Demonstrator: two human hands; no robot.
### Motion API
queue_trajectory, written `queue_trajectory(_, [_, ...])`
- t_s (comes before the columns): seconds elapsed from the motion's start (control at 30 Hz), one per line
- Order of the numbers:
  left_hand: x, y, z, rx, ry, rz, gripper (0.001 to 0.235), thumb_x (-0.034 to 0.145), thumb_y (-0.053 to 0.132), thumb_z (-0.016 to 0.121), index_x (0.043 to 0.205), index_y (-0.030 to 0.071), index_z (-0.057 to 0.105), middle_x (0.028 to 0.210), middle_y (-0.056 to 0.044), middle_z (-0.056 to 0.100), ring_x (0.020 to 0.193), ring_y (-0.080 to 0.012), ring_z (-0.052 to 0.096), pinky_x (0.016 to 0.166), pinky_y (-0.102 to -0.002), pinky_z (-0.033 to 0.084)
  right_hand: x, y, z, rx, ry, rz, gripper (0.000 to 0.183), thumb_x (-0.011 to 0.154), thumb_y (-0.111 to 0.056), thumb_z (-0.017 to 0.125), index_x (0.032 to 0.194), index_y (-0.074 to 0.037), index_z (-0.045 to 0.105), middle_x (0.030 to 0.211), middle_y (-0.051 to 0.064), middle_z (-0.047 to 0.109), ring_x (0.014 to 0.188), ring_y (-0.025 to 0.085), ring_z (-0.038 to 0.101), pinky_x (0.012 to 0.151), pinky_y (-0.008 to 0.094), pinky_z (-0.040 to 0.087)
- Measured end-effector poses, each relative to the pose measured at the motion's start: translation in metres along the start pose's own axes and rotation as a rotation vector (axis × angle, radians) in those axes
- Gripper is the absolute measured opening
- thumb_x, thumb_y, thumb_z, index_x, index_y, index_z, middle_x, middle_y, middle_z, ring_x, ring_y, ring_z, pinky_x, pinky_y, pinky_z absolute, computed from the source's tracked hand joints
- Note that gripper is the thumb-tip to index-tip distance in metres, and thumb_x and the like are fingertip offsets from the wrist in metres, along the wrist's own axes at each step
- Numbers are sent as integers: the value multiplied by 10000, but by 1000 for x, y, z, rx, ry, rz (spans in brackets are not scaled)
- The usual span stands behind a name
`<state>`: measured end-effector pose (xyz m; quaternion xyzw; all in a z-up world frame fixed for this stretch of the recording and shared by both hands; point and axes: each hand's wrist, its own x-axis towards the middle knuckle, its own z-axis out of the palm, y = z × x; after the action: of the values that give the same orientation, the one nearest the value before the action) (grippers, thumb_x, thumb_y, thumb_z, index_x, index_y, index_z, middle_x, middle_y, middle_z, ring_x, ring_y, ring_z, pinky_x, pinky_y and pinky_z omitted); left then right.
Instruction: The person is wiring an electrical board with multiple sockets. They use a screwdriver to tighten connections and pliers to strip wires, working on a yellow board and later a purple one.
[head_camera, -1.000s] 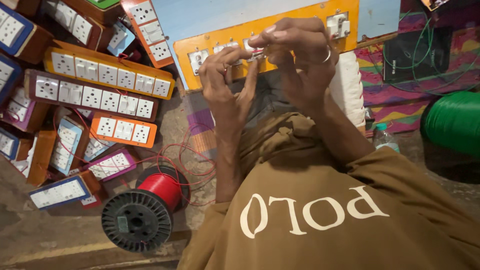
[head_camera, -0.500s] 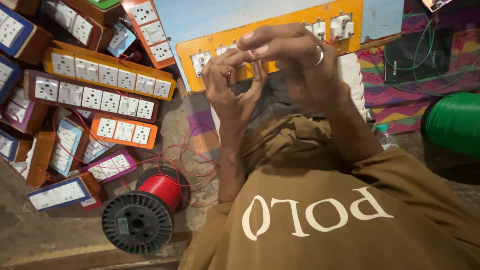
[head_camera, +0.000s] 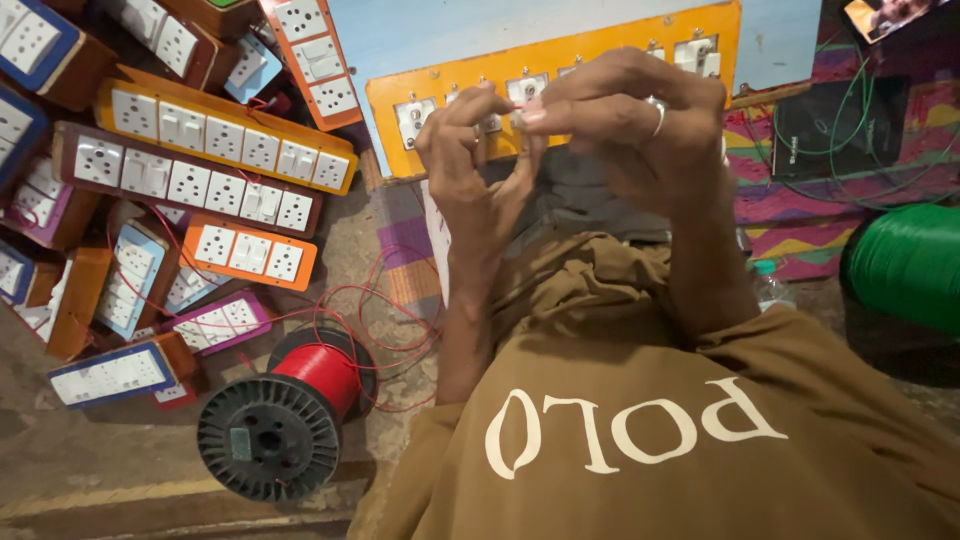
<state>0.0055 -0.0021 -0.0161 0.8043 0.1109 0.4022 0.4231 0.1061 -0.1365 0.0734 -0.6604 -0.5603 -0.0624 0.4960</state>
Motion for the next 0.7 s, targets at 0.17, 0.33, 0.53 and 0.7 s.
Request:
queue_trajectory(0.17, [-4, -4, -2, 28, -45, -16, 373, 816, 8, 872, 1079, 88, 620, 1171, -20, 716, 1174, -217, 658, 1109, -372, 446, -2, -5, 7, 46, 75, 31, 213, 976, 92, 759, 1135, -48, 739, 1062, 106, 687, 846, 135, 703, 739, 273, 598])
queue_trajectory(0.33, [-2, -4, -1, 57, -17, -22, 340, 843, 41, 850, 1101, 70, 631, 1206, -57, 702, 1195, -235, 626, 1116, -377, 461, 8, -9, 9, 36, 39, 62, 182, 898, 117, 771, 1041, 4, 766, 1014, 101, 685, 875, 164, 708, 765, 317, 611])
queue_trajectory(0.53, [-2, 2, -14, -45, 34, 171, 312, 787, 94, 724, 913, 58, 441, 1118, -125, 658, 1157, -311, 613, 1042, -435, 423, 2, -9, 16, 218, 85, 105, 149, 907, -71, 757, 1055, -73, 739, 1019, 69, 628, 956, 187, 655, 870, 335, 569])
queue_trajectory(0.7, [-17, 24, -23, 45, 20, -112, 157, 935, -37, 613, 1062, 45, 572, 1051, -150, 587, 939, -251, 616, 781, -329, 515, -7, 3, 18, 239, 117, 115, 83, 965, -77, 733, 1045, -88, 753, 1036, 58, 678, 946, 201, 710, 858, 351, 616])
